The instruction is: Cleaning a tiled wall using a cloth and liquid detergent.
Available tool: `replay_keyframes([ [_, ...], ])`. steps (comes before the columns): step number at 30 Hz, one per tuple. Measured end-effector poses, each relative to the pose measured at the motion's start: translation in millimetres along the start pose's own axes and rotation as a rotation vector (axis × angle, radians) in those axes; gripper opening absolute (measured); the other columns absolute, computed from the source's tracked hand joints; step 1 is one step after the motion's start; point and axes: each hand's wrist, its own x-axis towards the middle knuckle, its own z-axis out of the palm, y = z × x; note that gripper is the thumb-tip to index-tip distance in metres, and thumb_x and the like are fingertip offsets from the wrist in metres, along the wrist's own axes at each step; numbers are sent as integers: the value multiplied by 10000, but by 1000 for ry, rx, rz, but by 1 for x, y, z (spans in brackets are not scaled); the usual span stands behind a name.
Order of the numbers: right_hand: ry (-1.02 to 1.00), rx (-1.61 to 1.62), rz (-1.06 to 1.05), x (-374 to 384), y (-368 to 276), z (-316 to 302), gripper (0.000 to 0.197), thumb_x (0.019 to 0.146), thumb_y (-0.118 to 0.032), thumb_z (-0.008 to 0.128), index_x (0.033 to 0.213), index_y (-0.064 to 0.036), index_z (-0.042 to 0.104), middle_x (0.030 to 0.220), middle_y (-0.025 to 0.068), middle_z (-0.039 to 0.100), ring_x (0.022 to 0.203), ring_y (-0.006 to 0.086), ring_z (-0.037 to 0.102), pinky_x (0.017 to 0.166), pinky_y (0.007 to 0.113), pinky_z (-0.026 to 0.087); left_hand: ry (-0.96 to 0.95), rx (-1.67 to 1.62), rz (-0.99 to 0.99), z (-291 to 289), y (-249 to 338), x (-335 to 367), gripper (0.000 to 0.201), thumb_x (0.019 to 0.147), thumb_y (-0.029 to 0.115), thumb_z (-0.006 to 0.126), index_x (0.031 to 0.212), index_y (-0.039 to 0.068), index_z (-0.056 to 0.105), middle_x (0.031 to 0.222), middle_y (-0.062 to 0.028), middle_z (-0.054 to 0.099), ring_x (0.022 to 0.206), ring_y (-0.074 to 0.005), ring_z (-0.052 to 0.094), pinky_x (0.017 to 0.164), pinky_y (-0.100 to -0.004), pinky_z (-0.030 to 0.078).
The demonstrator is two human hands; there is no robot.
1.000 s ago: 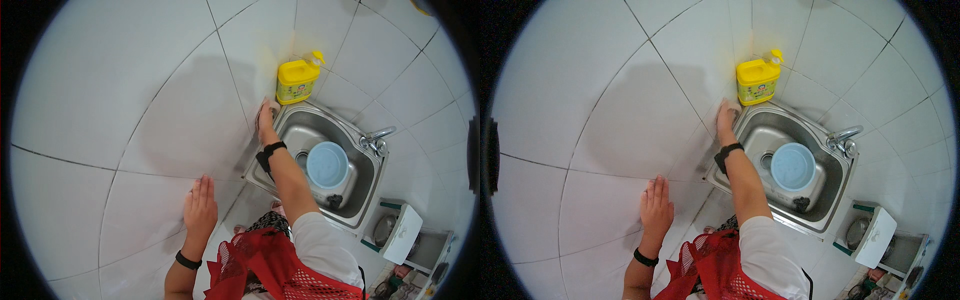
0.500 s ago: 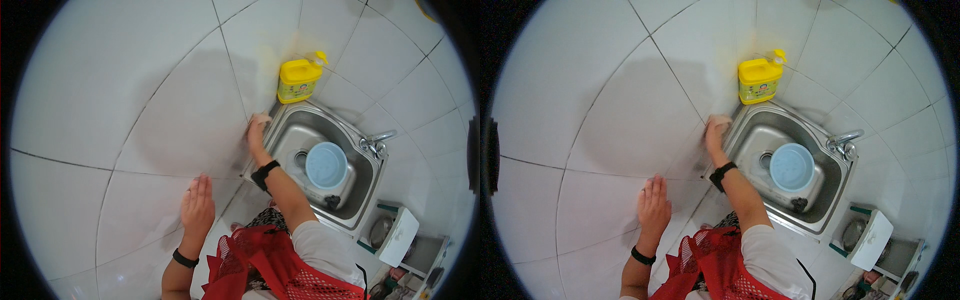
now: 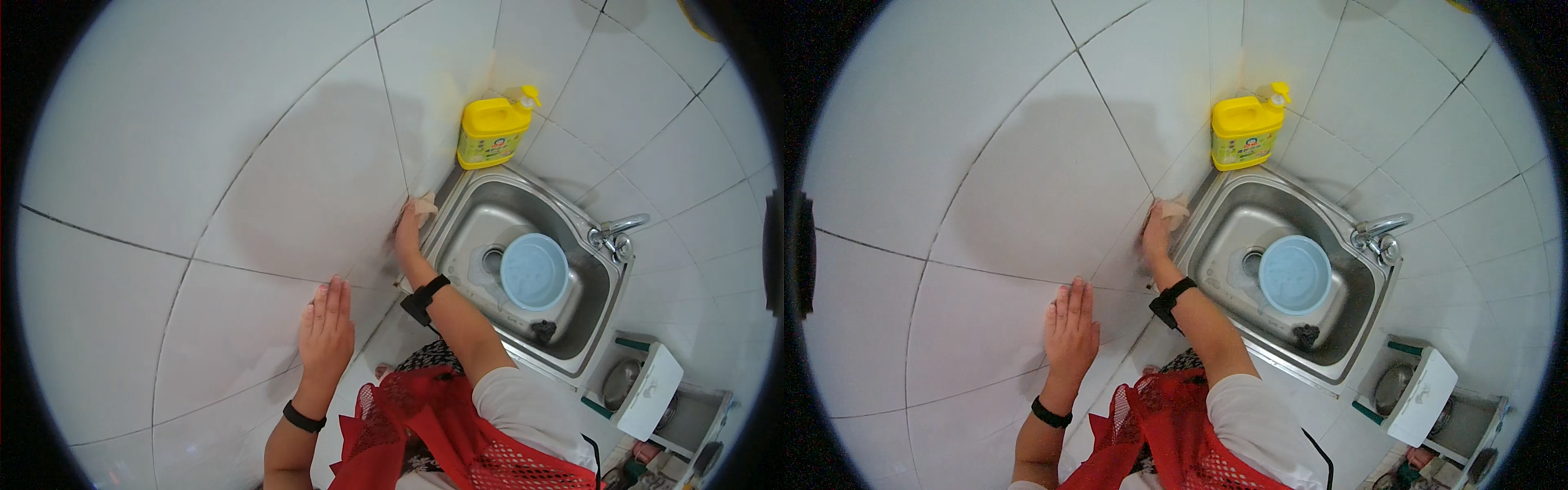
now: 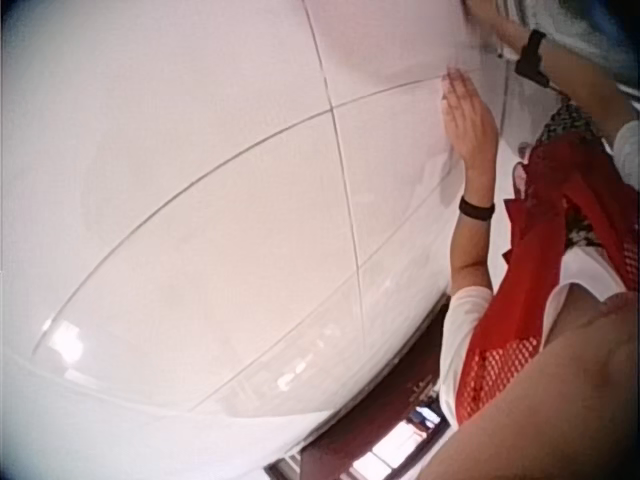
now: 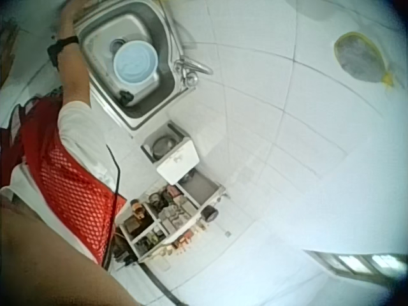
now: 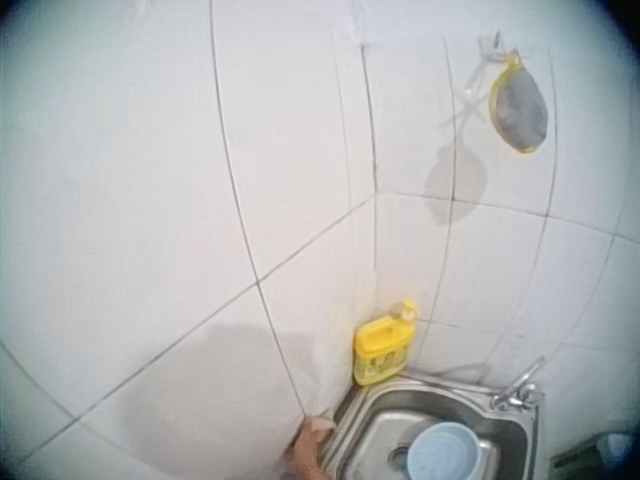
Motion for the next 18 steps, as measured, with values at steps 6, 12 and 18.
replay_keyframes([
  [6,-32,142,93,82,-50,4,686,987,-417,399,1476,-8,146,1464,163,304,1309,276,331,1081,367,284,-67,-66,17,0,-3,-1,726,790,217,639,1453,85,373,1538,-64,312,1414,-252,284,1080,-414,314],
  [12,23,52,-81,22,-32,15,665,981,-416,431,1410,39,205,1372,170,354,1231,262,375,1044,360,312,-31,-152,41,-4,-1,-2,741,785,214,654,1450,74,360,1531,-100,312,1409,-286,282,1082,-445,307],
  [18,-309,77,120,-136,17,25,660,968,-418,472,1342,81,253,1273,182,402,1151,253,417,1005,355,342,3,-359,35,-12,-8,-3,652,828,180,597,1426,35,383,1510,-154,332,1392,-367,294,1091,-508,269],
])
